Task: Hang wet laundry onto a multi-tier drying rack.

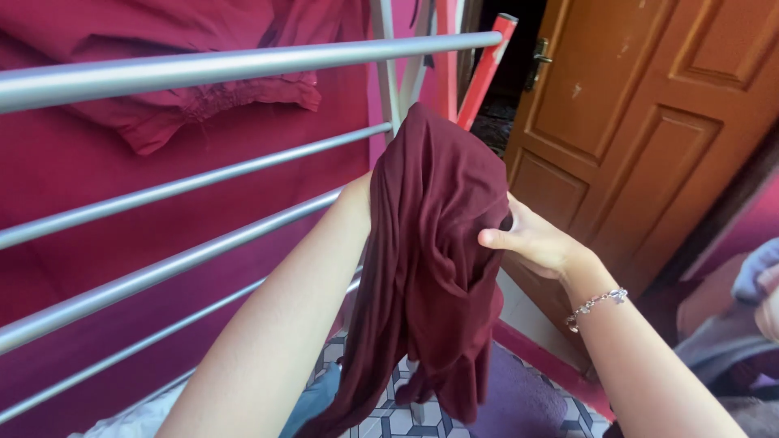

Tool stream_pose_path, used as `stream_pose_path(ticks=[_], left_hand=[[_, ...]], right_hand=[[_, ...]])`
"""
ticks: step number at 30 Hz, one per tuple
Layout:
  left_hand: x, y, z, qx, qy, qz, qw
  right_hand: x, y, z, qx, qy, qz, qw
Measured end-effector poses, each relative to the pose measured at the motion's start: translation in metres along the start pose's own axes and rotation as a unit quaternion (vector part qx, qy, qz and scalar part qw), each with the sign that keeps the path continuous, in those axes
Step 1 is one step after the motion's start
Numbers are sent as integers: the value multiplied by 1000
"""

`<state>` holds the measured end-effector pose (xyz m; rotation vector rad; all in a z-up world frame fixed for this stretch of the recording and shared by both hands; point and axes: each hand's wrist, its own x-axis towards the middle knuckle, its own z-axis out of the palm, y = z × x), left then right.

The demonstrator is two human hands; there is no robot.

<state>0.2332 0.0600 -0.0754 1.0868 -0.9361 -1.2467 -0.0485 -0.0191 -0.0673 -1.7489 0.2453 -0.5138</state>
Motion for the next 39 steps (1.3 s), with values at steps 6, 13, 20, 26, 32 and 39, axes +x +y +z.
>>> stream_pose_path(ticks=[6,13,20,26,32,39], left_hand=[[-23,21,-42,21,82,-12,996],[-67,35,-66,76,186,-71,977],[-92,47,-60,109,173,-60,977],[-109,64,-43,177,93,-87,976],[-84,53,-62,361,242,-145,889],[-94,61,-29,223,283,-88,929]], right_hand=[[37,-27,23,-80,-50,85,992],[69,-46,30,-112,-67,84,988],[99,-42,23,-379,-135,142,904],[107,-58,45,-370,-94,183,906],[118,-32,52,-361,27,138,922],[98,-40,74,-313,64,84,944]])
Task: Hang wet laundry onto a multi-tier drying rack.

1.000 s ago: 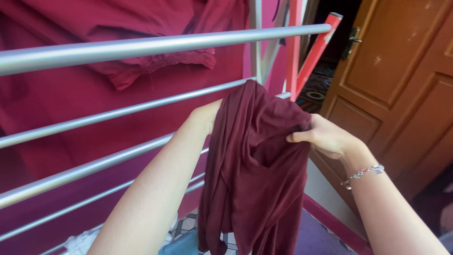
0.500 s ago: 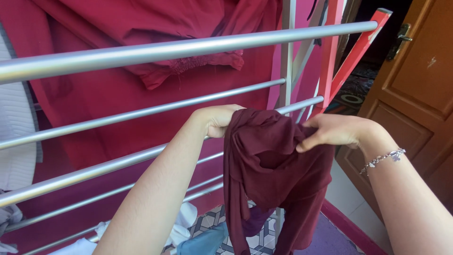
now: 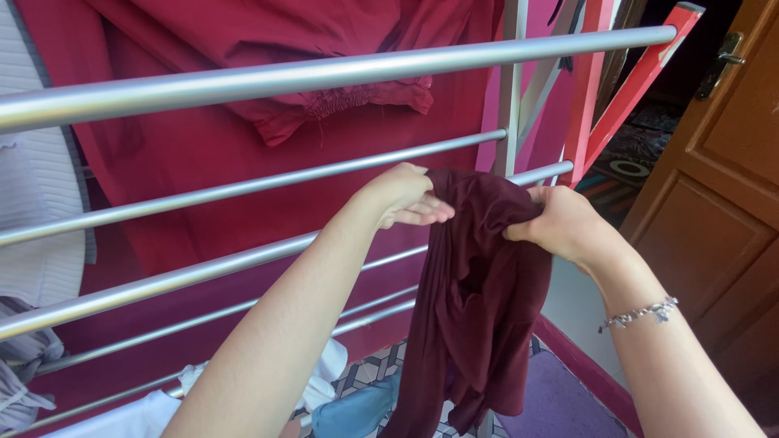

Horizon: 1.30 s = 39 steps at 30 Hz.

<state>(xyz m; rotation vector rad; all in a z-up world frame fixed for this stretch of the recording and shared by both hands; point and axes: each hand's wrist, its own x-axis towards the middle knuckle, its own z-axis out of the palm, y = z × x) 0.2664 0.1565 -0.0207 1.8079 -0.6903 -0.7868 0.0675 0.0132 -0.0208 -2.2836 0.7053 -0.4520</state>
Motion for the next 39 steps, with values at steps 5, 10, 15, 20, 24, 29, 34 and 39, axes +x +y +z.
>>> stream_pose_path(ticks=[5,10,15,20,24,29,34,39], left_hand=[[-26,14,11,-91,-34,90,991],[-32,3,16,-230,-87,137,960],[-51,-14,3,-230,-122,197,945],[-84,-16,-8,-263,-177,246,916],[-99,-22,-30,-298,-174,281,896],[-142,-38,-68,-234,16,193,953],[-187,-53,-84,291,42,9,956],[-190,-85,-99,476,101,-231,843]], right_hand=[[10,50,0,107,-181,-157,965],[-28,1,-2,222,-366,-103,898],[-1,10,17,229,-73,-146,960],[13,21,63,129,-205,-217,946],[2,10,91,177,-387,-73,902],[-1,-11,106,76,-439,-68,893],[25,-20,121,-249,-362,-142,887],[19,-45,125,-364,-276,-77,886]])
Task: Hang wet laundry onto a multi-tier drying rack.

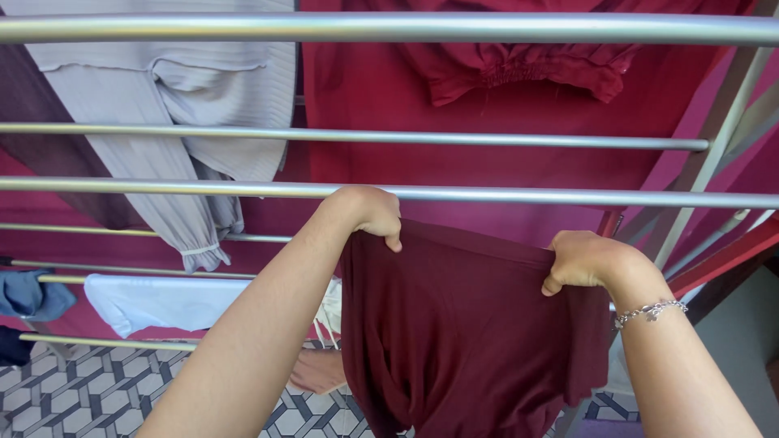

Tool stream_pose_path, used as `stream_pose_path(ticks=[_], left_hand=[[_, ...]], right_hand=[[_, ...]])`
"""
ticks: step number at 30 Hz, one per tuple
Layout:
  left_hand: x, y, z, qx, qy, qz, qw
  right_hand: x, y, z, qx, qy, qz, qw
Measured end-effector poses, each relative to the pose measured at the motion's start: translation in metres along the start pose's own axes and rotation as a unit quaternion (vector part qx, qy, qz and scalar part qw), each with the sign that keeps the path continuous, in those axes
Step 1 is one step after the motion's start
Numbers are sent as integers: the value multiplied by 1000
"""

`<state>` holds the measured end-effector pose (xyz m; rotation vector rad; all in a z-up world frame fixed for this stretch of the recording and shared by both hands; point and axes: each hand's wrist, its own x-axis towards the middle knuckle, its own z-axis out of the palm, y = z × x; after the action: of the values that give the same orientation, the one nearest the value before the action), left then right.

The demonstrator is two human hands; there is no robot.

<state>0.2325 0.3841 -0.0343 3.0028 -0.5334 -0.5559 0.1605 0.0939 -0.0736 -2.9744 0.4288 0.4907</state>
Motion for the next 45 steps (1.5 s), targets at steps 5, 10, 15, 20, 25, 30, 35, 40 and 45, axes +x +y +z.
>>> stream_pose_path(ticks=[5,10,15,20,25,30,35,40,45], left_hand=[[30,-33,14,-100,79,-17,992],[29,-40,20,-211,122,-35,969],[48,-54,39,-326,108,0,939],[-8,-25,32,-462,46,-31,885],[15,-37,46,-632,33,32,773],[18,-38,53,-623,-7,158,766],[23,-23,58,-364,15,137,921],[44,-26,73,-313,138,84,936],[60,-36,72,-320,335,110,879]], right_hand=[[30,20,19,32,9,-35,999],[23,30,23,242,16,-52,969],[-28,24,10,261,-125,-154,945],[15,48,21,73,-9,-65,995],[8,40,29,97,172,122,973],[40,51,76,629,4,206,749],[46,22,95,796,58,30,602],[71,2,84,799,282,-50,529],[156,6,82,710,488,-168,480]])
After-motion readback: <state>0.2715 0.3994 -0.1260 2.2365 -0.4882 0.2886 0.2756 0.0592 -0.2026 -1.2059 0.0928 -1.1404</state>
